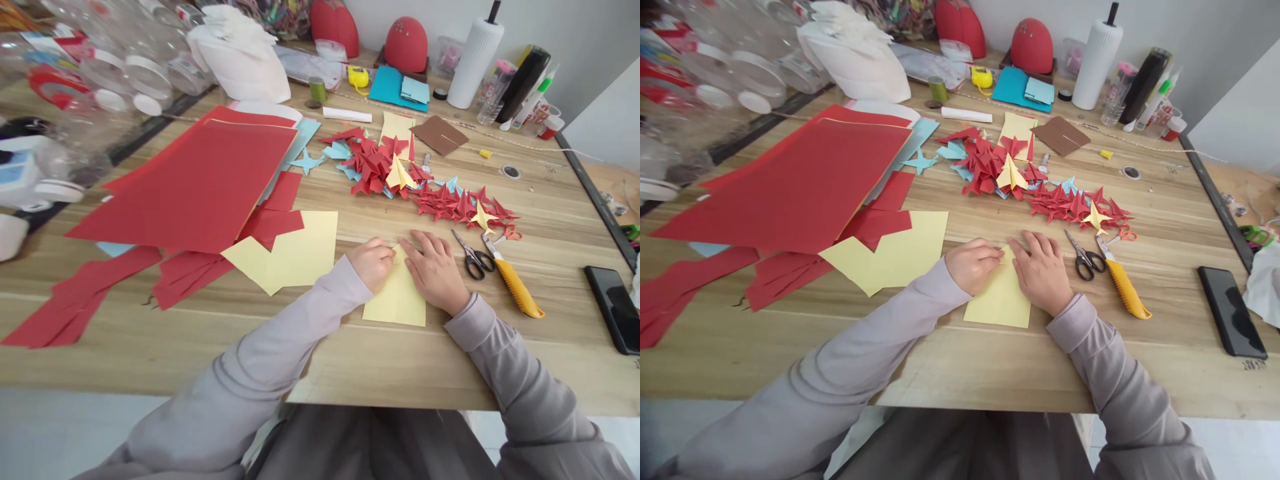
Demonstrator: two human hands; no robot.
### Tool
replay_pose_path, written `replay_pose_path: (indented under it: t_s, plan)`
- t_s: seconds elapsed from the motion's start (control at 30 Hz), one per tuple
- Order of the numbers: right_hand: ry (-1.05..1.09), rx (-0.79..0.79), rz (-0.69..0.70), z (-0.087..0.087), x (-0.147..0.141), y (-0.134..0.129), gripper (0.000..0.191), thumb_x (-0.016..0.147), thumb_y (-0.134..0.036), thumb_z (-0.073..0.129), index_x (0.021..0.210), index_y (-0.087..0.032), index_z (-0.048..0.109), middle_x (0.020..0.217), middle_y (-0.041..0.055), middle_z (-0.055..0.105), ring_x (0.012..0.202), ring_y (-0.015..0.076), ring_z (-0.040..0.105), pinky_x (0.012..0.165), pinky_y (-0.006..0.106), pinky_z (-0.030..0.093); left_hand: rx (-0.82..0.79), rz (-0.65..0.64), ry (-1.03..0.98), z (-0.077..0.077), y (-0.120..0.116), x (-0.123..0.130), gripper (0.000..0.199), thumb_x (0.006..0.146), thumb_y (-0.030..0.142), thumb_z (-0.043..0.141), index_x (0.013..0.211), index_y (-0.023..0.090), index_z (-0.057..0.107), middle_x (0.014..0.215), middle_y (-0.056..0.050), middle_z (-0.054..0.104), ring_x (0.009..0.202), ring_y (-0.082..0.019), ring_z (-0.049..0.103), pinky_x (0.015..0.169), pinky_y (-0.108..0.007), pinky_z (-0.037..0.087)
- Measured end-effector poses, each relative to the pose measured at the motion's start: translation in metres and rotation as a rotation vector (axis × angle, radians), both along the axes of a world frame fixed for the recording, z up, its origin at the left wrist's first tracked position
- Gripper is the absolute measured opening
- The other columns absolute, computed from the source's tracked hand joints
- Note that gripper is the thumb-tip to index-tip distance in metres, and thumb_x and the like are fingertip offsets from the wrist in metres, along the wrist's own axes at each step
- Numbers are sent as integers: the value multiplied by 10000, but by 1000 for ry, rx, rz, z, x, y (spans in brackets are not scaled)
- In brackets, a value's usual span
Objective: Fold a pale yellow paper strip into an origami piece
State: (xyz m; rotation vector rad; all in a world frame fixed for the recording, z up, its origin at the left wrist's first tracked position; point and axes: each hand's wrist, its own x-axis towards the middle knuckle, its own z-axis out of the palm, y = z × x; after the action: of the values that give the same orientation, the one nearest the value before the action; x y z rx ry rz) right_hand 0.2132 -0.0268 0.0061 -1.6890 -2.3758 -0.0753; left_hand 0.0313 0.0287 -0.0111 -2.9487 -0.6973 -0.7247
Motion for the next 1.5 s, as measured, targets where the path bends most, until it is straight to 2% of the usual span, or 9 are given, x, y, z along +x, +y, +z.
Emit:
replay_pose_path:
  t_s: [0.3, 0.53, 0.63, 0.83, 1.07, 1.33, 1.5]
  plan:
    - [1, 3, -9, 0, 0, 0, 421, 937, -296, 365, 1339, -234, 470, 1386, 125, 452, 1249, 295, 386, 1009, 481, 301, -1, -64, 125, 5, 4, -1, 308, 877, 66, 390, 824, 119, 689, 944, -100, 707, 904, -165, 625, 806, -308, 518]
    - [8, 5, -29, 0, 0, 1, 428, 931, -297, 374, 1342, -210, 457, 1382, 110, 469, 1247, 287, 394, 1015, 458, 301, -38, -107, 91, 2, 9, -3, 336, 892, 75, 363, 818, 111, 688, 913, -106, 706, 899, -167, 625, 821, -322, 529]
    - [32, 6, -40, 0, -1, 1, 442, 927, -298, 388, 1353, -188, 430, 1369, 113, 487, 1248, 279, 401, 1015, 451, 305, -54, -82, 73, 1, 8, -3, 313, 882, 86, 383, 845, 116, 693, 935, -113, 703, 930, -185, 614, 833, -350, 534]
    - [13, 13, -35, 0, -1, 2, 374, 925, -297, 400, 1271, -222, 519, 1367, 108, 488, 1245, 284, 407, 1009, 460, 314, 38, -2, 90, 0, 6, 1, 247, 845, 84, 436, 836, 109, 681, 1084, -133, 676, 1003, -204, 613, 898, -370, 517]
    - [12, 31, -32, -1, -1, 1, 386, 927, -299, 393, 1281, -216, 524, 1363, 111, 495, 1240, 289, 415, 1007, 467, 315, 76, -40, 69, 1, 6, 2, 229, 835, 55, 444, 849, 66, 672, 1009, -150, 698, 973, -214, 629, 885, -335, 519]
    - [68, 25, -54, -1, -1, 2, 423, 919, -310, 413, 1312, -162, 464, 1346, 115, 518, 1243, 278, 421, 1020, 444, 296, 41, -27, 65, 3, 6, 0, 232, 840, 67, 443, 878, 89, 672, 1034, -131, 697, 981, -208, 622, 876, -331, 526]
    - [47, 12, -54, 1, -1, 2, 370, 919, -311, 415, 1260, -197, 504, 1351, 97, 516, 1240, 276, 425, 1016, 440, 294, 89, -18, 65, 3, 5, 1, 242, 863, 83, 425, 882, 80, 665, 1025, -128, 700, 965, -205, 628, 871, -322, 525]
